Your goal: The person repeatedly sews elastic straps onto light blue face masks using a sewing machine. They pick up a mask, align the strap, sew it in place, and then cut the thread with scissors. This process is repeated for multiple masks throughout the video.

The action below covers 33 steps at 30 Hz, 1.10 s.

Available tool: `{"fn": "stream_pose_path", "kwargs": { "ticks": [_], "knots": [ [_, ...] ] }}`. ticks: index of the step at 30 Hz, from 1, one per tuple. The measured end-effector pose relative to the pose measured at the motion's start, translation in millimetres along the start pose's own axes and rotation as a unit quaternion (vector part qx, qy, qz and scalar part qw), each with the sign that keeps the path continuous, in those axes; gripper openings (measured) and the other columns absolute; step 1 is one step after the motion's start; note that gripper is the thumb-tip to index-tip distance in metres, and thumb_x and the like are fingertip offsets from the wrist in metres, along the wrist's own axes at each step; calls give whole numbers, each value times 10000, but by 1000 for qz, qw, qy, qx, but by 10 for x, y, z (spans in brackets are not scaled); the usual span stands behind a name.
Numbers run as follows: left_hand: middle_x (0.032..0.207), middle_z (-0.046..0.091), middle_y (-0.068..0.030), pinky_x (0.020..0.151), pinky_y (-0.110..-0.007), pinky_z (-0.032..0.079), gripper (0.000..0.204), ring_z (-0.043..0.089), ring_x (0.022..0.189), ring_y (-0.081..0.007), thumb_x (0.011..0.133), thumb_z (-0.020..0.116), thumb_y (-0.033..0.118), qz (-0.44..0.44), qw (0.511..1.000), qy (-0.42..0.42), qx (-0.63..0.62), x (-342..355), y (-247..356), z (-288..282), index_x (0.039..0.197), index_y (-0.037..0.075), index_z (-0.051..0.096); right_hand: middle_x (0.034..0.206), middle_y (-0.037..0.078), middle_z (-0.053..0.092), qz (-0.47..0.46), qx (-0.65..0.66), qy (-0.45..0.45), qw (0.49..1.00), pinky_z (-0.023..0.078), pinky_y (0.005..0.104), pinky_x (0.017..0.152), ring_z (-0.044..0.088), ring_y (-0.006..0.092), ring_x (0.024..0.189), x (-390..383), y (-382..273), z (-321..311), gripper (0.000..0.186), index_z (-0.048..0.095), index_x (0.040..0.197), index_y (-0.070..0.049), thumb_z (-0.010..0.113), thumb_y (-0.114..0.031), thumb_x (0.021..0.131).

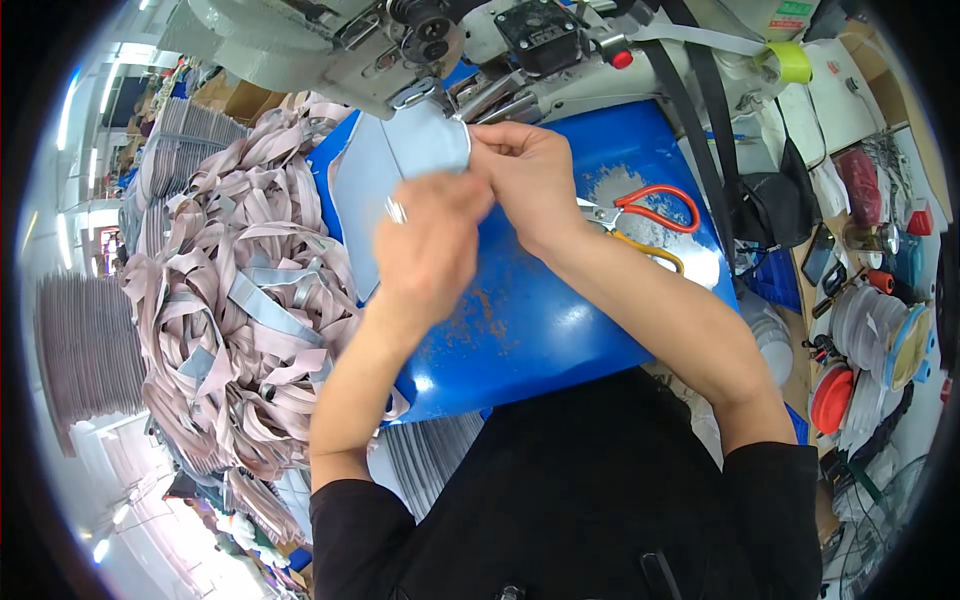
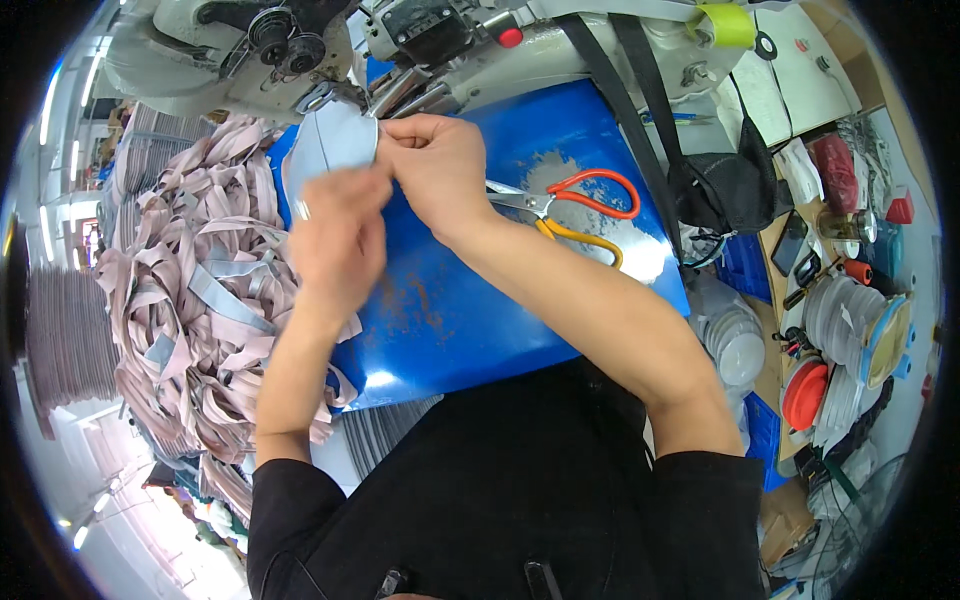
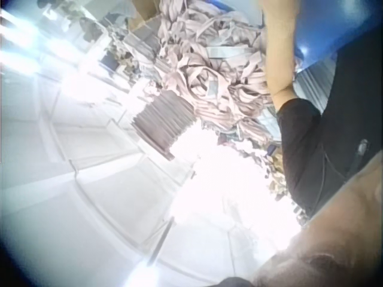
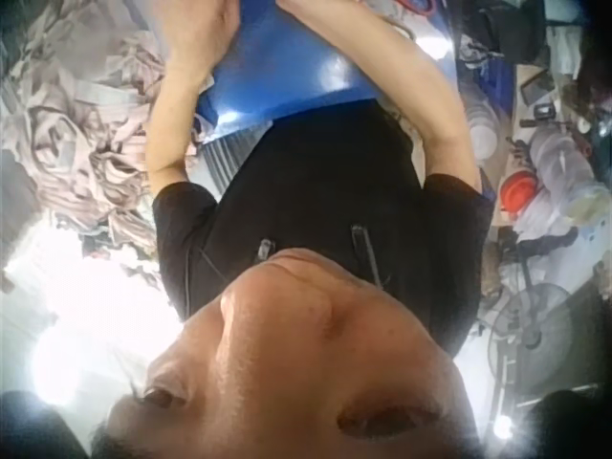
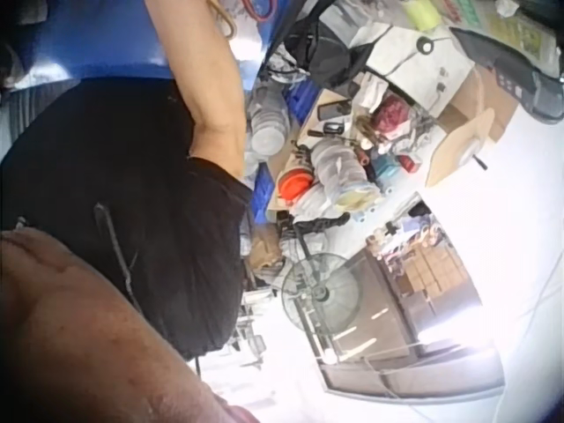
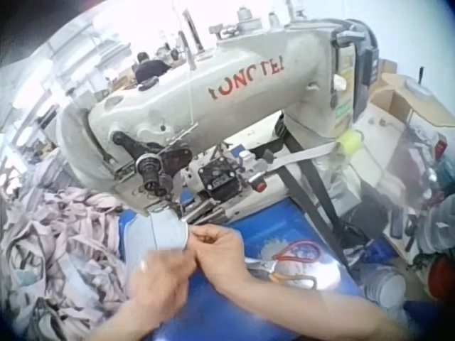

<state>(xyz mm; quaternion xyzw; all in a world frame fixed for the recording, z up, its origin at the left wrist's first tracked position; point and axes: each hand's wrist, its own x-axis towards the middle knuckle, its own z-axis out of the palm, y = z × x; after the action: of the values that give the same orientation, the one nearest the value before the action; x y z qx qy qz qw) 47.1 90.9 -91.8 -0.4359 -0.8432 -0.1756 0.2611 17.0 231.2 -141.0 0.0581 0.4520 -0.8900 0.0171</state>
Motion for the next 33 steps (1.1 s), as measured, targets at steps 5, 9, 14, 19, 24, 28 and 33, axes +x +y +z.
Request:
{"fn": "stream_pose_path", "kwargs": {
  "ticks": [5,9,14,19,24,28,33],
  "knots": [
    [1445,595,-256,1112,-449,473,557,611,1302,-428,852,759,-17,-206,978,38,-20,-539,206,190,1384,-49,599,814,76,772,-57,-59,64,995,521,276,635,663,85,701,77,92,79,302,794,955,64,866,-201,829],
    [1177,743,-187,949,-387,547,492,718,1037,-318,874,777,35,-390,916,-80,-43,-595,-129,-48,1352,7,664,833,81,749,-42,-96,54,993,502,262,626,642,96,699,40,38,113,264,765,977,73,820,-135,824],
    [900,672,-164,712,-455,580,374,695,776,-374,787,661,-46,-157,971,-176,38,-58,245,-321,1153,25,692,866,98,739,-14,-239,45,970,550,314,690,679,161,751,-16,-72,62,281,747,1019,55,793,-103,791],
    [894,638,-130,672,-463,552,352,672,784,-367,783,686,-28,-127,964,-228,56,191,392,-282,1127,47,673,919,104,753,-5,-347,-49,937,572,328,722,706,177,783,62,-191,-56,374,727,1166,44,741,-79,813],
    [982,673,-128,715,-452,555,333,699,833,-358,865,728,159,-70,965,-165,192,463,349,-764,1190,106,683,900,66,725,106,-137,-83,981,514,268,589,641,114,706,-67,-322,-106,330,722,1182,62,715,-34,867],
    [1006,663,-143,720,-488,552,561,682,800,-348,893,698,112,-68,953,-265,128,365,-279,-926,1444,187,621,868,45,703,106,-75,-81,988,482,239,554,586,81,656,-103,-246,-46,339,714,1210,73,704,-31,888],
    [912,626,-151,691,-447,551,699,670,745,-356,888,603,1,29,897,-385,218,561,-424,-1079,1538,251,553,859,33,697,102,-58,-60,991,485,240,560,583,81,643,-156,-281,-94,325,725,1211,53,713,-49,903]
  ]
}}
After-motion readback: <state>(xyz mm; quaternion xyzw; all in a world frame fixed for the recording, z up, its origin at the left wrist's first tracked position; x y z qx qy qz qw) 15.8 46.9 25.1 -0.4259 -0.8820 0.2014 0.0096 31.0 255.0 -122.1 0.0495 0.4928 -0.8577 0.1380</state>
